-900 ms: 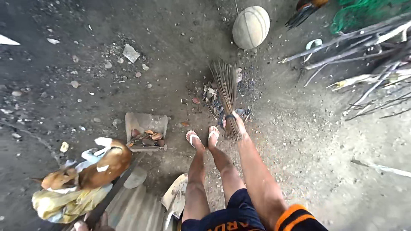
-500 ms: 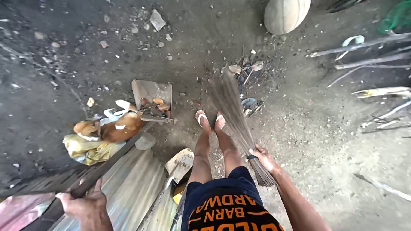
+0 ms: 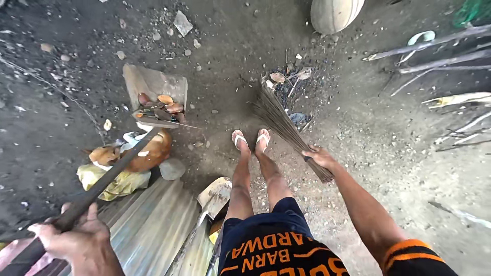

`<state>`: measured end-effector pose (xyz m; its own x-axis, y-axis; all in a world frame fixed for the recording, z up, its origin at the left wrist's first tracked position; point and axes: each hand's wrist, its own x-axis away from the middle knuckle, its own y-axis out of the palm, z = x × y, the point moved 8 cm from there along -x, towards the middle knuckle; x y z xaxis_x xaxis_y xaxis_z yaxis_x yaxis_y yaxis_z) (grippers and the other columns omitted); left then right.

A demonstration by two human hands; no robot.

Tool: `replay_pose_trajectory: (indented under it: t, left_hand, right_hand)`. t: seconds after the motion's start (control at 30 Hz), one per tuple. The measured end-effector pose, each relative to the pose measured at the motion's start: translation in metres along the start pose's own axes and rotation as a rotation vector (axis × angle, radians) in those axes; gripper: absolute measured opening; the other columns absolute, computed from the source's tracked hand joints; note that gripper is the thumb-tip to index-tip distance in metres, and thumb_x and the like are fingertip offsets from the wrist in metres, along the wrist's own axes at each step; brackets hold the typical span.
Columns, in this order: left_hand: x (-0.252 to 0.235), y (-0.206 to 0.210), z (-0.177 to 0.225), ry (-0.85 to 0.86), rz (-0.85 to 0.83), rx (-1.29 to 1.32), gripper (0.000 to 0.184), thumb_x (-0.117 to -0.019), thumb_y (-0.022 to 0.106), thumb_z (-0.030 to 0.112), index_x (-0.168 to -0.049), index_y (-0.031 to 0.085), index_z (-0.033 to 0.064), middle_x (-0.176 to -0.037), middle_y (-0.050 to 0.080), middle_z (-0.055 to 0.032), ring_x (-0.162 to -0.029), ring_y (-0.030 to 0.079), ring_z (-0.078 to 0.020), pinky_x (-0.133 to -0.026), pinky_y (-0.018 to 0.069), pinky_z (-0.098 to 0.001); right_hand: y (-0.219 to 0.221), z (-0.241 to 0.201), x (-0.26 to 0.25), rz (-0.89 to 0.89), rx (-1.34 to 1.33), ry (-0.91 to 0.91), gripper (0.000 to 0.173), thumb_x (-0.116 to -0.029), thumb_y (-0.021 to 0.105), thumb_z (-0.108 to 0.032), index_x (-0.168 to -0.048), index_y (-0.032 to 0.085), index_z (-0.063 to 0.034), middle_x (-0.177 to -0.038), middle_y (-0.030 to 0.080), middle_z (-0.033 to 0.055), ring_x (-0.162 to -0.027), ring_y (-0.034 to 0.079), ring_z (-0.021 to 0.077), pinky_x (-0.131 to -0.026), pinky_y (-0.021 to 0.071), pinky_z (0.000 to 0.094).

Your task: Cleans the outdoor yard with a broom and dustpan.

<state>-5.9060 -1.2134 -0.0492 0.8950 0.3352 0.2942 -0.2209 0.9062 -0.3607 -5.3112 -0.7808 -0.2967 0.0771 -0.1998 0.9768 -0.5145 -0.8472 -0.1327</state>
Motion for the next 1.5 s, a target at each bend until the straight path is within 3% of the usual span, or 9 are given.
replay_pose_trajectory:
  t: [0.27,0.5,0.63,0.9,1.0,1.07,1.13,1.23,1.5]
  left_hand:
    - [0.018,0.077,-0.025,0.027,-0.074,-0.068,0.042,-0.1129,0.033,0.035,-0.141,0.039,0.0035,-0.115,0.064,-0.0155,-0.095,0.068,-0.0274,-0.078,0.0602,-0.0461]
    - [0.054,0.145,-0.050,0.030,-0.205,-0.132,0.045,-0.1126,0.038,0.032,-0.148,0.036,0.0048,-0.122,0.066,-0.0143,-0.103,0.070,-0.0260,-0.084,0.0616,-0.0452]
    - [0.078,0.173,-0.055,0.074,-0.302,-0.188,0.039,-0.1123,0.039,0.028,-0.142,0.041,0.0037,-0.120,0.068,-0.0125,-0.098,0.072,-0.0247,-0.082,0.0621,-0.0428]
    - [0.143,0.250,-0.061,0.257,-0.537,-0.300,0.040,-0.1053,0.056,0.018,-0.136,0.045,-0.0046,-0.127,0.064,-0.0144,-0.111,0.068,-0.0214,-0.091,0.0608,-0.0411]
    - [0.167,0.281,-0.061,0.350,-0.628,-0.389,0.041,-0.1036,0.059,0.025,-0.132,0.052,-0.0040,-0.129,0.065,-0.0145,-0.112,0.067,-0.0199,-0.095,0.0589,-0.0404]
    - [0.189,0.302,-0.059,0.417,-0.677,-0.469,0.042,-0.1047,0.057,0.029,-0.132,0.055,-0.0031,-0.129,0.065,-0.0146,-0.112,0.067,-0.0180,-0.096,0.0569,-0.0392]
    - [0.215,0.323,-0.051,0.488,-0.712,-0.534,0.043,-0.1047,0.056,0.030,-0.131,0.056,-0.0041,-0.127,0.066,-0.0153,-0.111,0.067,-0.0168,-0.095,0.0558,-0.0384]
    - [0.243,0.351,-0.039,0.600,-0.741,-0.525,0.041,-0.1035,0.059,0.031,-0.124,0.059,-0.0043,-0.116,0.067,-0.0119,-0.097,0.066,-0.0111,-0.088,0.0549,-0.0323]
    - [0.245,0.378,-0.003,0.684,-0.970,-0.443,0.030,-0.0998,0.065,0.025,-0.115,0.059,-0.0002,-0.109,0.066,-0.0026,-0.103,0.064,-0.0051,-0.095,0.0536,-0.0270]
  right_hand:
    - [0.000,0.022,0.096,-0.038,-0.308,0.003,0.053,-0.0989,0.064,-0.022,-0.148,0.051,-0.0060,-0.109,0.071,0.0129,-0.078,0.071,0.0184,-0.069,0.0618,0.0373]
    - [0.057,-0.072,-0.023,-0.076,-0.372,-0.162,0.047,-0.1056,0.059,-0.031,-0.146,0.054,-0.0069,-0.117,0.070,0.0163,-0.094,0.070,0.0210,-0.086,0.0592,0.0408]
    - [0.045,-0.027,-0.058,0.066,-0.520,-0.072,0.040,-0.1040,0.063,-0.032,-0.134,0.063,-0.0062,-0.108,0.072,0.0151,-0.088,0.071,0.0218,-0.081,0.0605,0.0418]
    - [0.000,0.042,0.070,-0.007,-0.687,-0.076,0.057,-0.0997,0.060,-0.023,-0.152,0.044,-0.0053,-0.095,0.072,0.0107,-0.068,0.070,0.0193,-0.061,0.0624,0.0359]
    - [-0.037,0.026,0.095,0.140,-0.423,-0.118,0.073,-0.0856,0.074,-0.027,-0.150,0.048,-0.0050,-0.104,0.073,0.0109,-0.078,0.073,0.0174,-0.072,0.0634,0.0368]
    - [-0.067,-0.005,0.087,0.239,-0.062,-0.112,0.072,-0.0846,0.077,-0.033,-0.149,0.053,-0.0106,-0.113,0.072,0.0155,-0.095,0.071,0.0256,-0.087,0.0583,0.0492]
    - [-0.092,-0.037,0.060,0.343,0.240,-0.044,0.070,-0.0900,0.075,-0.035,-0.153,0.049,-0.0175,-0.110,0.071,0.0232,-0.099,0.070,0.0416,-0.086,0.0531,0.0656]
    - [-0.117,-0.079,0.009,0.485,0.525,0.059,0.076,-0.0931,0.069,-0.031,-0.160,0.035,-0.0222,-0.110,0.070,0.0297,-0.098,0.068,0.0530,-0.076,0.0519,0.0723]
    - [-0.107,-0.024,-0.032,0.501,0.449,0.220,0.067,-0.0904,0.071,-0.030,-0.150,0.044,-0.0133,-0.114,0.068,0.0294,-0.103,0.068,0.0510,-0.078,0.0525,0.0705]
